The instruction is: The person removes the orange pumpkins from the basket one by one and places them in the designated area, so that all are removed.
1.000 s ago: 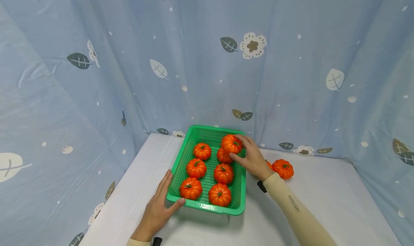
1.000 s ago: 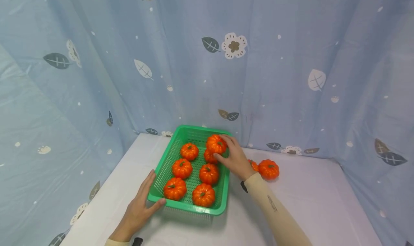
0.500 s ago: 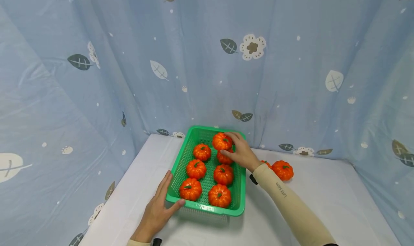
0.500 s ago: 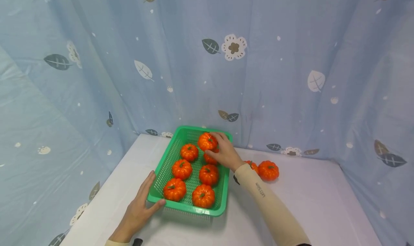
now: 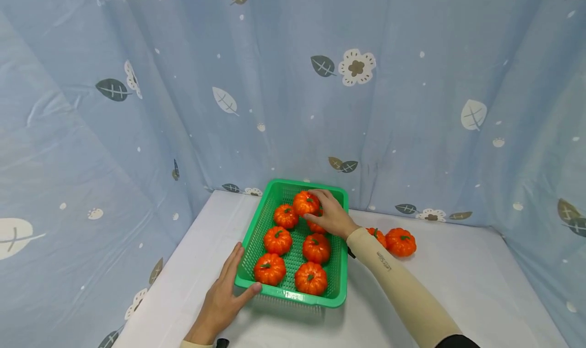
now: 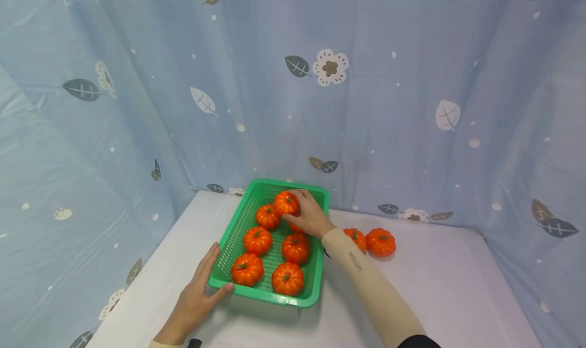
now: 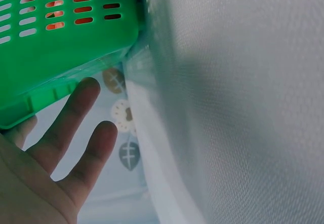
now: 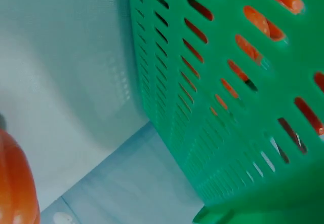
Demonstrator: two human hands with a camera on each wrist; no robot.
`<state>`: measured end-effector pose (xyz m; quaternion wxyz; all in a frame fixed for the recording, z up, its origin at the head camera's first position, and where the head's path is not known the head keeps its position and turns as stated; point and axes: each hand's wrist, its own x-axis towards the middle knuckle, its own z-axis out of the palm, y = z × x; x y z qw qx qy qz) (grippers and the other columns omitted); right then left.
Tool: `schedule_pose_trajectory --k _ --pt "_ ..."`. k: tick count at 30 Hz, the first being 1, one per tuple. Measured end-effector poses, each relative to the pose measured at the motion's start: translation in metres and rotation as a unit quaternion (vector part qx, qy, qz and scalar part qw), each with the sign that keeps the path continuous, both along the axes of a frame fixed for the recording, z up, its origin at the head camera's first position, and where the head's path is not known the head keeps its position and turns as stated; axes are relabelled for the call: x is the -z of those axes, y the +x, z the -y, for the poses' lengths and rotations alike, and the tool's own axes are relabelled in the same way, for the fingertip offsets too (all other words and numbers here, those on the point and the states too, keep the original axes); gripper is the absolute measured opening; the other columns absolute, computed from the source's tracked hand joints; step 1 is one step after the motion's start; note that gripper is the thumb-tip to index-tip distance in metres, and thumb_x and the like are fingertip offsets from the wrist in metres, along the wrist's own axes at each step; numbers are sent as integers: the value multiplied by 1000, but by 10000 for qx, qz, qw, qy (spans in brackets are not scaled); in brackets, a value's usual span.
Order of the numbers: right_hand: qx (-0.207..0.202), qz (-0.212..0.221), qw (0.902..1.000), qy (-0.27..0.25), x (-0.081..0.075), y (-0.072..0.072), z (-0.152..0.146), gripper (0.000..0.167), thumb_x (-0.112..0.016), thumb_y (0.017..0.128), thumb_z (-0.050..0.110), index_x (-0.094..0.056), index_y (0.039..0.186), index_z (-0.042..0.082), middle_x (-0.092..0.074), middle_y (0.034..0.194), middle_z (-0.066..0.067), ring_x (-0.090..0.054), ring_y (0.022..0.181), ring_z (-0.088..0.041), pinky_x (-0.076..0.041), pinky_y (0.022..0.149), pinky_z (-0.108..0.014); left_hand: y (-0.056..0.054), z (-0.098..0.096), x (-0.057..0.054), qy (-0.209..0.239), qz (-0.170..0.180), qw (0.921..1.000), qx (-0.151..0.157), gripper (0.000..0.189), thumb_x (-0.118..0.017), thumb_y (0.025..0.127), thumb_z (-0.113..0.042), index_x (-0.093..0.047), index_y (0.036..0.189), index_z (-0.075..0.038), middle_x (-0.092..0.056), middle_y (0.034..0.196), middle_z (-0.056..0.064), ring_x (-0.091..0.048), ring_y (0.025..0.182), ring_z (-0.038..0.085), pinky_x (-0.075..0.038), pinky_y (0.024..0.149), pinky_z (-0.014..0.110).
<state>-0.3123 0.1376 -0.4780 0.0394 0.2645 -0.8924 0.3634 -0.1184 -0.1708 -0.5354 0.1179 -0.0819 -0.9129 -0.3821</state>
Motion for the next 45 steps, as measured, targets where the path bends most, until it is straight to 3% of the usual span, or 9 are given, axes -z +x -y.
schedule_pose_trajectory --k 16,26,38,45 --pt "76 212 9996 148 10 -10 4 72 -75 94 30 -40 155 12 -37 155 -12 -42 139 -35 -41 110 -53 -1 -1 0 3 123 9999 -36 92 -74 91 -46 -20 163 -30 -12 168 -18 -28 149 24 -39 106 65" --pt "152 504 9978 409 10 -13 5 74 -67 99 38 -32 159 13 -30 161 -14 -35 145 -35 -35 115 -52 -1 -1 0 26 74 10000 -15 92 -75 90 -44 -21 163 -28 -12 168 -17 -29 149 25 -39 105 66" --pt "176 436 9957 794 10 -14 6 73 -65 100 37 -32 159 8 -29 163 -14 -34 146 -36 -34 116 -52 -2 -1 1 34 27 10000 -8 91 -76 90 -43 -23 163 -26 -13 168 -17 -29 149 23 -39 106 64" --pt "148 347 9968 705 10 -13 6 71 -65 100 36 -35 157 8 -31 161 -15 -36 145 -35 -34 116 -50 -2 0 1 41 44 10000 -20 92 -76 90 -43 -22 163 -27 -12 168 -18 -28 149 23 -39 106 65"
